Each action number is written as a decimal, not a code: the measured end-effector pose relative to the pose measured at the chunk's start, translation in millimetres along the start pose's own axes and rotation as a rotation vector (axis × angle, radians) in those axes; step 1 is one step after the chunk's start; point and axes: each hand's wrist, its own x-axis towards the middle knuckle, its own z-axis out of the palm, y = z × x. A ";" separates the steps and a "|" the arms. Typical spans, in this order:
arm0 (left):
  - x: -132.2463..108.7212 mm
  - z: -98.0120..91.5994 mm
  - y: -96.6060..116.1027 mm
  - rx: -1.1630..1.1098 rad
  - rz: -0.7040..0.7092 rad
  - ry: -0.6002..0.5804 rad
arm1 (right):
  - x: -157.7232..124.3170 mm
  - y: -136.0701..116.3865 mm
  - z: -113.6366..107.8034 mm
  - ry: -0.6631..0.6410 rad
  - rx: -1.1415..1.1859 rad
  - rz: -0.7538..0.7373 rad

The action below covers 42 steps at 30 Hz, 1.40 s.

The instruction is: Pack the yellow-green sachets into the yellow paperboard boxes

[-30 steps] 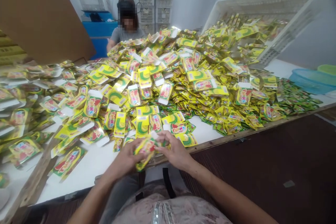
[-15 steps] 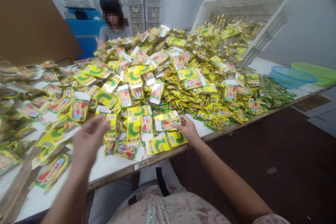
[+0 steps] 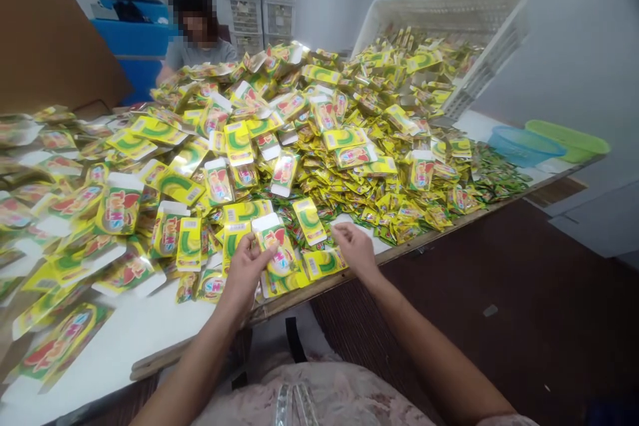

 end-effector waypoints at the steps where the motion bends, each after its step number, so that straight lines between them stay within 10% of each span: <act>1: -1.9 -3.6 0.2 0.017 -0.014 0.001 | 12.4 10.4 -3.9 0.061 -0.137 0.068; 10: -7.1 -13.8 -6.0 0.129 -0.059 0.022 | 43.1 25.6 22.0 -0.049 -0.219 0.015; 19: -6.6 -21.8 -15.0 0.232 -0.029 -0.023 | 26.2 11.7 -12.9 0.190 0.013 -0.077; 26: -8.4 -15.5 -12.3 0.335 -0.002 -0.056 | 7.2 -23.0 -9.6 -0.208 0.367 -0.044; 31: -13.1 -20.1 -10.8 0.320 0.035 -0.116 | -6.1 -44.9 -5.6 -0.460 0.133 -0.195; 42: -17.8 -17.7 -11.6 0.409 0.010 -0.172 | -15.6 -58.8 -12.9 -0.460 0.015 -0.277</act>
